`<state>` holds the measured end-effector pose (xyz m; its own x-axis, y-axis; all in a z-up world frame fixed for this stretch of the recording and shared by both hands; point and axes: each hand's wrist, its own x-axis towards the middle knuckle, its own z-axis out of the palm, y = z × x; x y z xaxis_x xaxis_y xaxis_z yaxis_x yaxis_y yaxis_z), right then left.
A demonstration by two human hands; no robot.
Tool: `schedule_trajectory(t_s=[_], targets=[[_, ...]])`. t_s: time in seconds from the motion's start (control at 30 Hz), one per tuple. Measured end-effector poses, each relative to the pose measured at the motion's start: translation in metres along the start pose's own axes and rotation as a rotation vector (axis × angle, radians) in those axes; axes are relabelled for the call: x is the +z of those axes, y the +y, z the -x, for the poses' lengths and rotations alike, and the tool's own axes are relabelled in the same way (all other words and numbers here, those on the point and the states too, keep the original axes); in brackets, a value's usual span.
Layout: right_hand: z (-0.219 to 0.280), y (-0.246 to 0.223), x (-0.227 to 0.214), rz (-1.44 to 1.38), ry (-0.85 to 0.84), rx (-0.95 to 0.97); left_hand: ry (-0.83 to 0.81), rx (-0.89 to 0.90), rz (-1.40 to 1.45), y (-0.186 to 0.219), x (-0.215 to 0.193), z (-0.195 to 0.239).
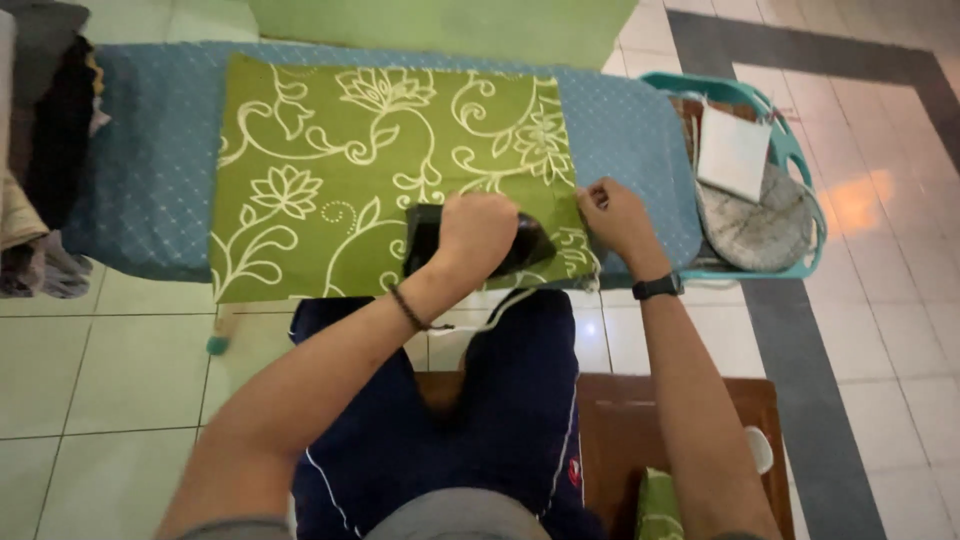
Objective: The person irons a green patterned cloth on a blue ironing board. They use a black iron to smooth the fabric, adjusting the cloth with their left hand and moving the iron with their right hand across the surface.
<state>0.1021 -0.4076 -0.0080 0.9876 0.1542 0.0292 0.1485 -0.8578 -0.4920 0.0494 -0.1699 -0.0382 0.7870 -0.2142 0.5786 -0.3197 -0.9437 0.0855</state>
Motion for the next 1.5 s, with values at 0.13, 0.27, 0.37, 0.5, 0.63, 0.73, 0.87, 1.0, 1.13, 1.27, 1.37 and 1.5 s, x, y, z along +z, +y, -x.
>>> schedule_trajectory(t_s=[0.13, 0.27, 0.37, 0.5, 0.63, 0.73, 0.87, 1.0, 1.13, 1.27, 1.37, 1.5], targets=[[0.003, -0.013, 0.016, 0.023, 0.033, -0.023, -0.087, 0.021, -0.128, -0.069, -0.043, 0.035], [-0.002, -0.007, 0.025, 0.019, 0.201, -0.244, -0.243, -0.083, -0.329, -0.139, -0.103, 0.058], [-0.001, 0.0, 0.033, 0.023, 0.254, -0.256, -0.297, -0.158, -0.464, -0.161, -0.122, 0.075], [-0.004, 0.004, 0.042, 0.127, 0.344, -0.243, -0.231, -0.227, -0.496, -0.143, -0.117, 0.062], [0.007, -0.019, 0.024, 0.064, 0.269, -0.233, -0.222, -0.228, -0.386, -0.087, -0.069, 0.025], [0.009, -0.02, 0.021, 0.051, 0.248, -0.254, -0.063, -0.118, -0.221, -0.041, -0.025, -0.012], [0.007, -0.016, 0.022, 0.022, 0.263, -0.335, -0.015, -0.121, -0.123, -0.02, 0.009, -0.036], [0.006, -0.013, 0.021, 0.082, 0.261, -0.347, -0.109, -0.052, -0.196, -0.059, -0.028, -0.023], [0.007, -0.018, 0.019, -0.021, 0.218, -0.291, -0.123, -0.024, -0.354, -0.141, -0.08, 0.009], [0.01, -0.016, 0.024, 0.082, 0.246, -0.263, -0.245, -0.141, -0.577, -0.192, -0.097, 0.033], [0.008, -0.021, 0.026, 0.144, 0.281, -0.267, -0.237, -0.209, -0.588, -0.191, -0.093, 0.028], [0.01, -0.025, 0.023, 0.159, 0.256, -0.265, -0.146, -0.185, -0.48, -0.148, -0.051, 0.005]])
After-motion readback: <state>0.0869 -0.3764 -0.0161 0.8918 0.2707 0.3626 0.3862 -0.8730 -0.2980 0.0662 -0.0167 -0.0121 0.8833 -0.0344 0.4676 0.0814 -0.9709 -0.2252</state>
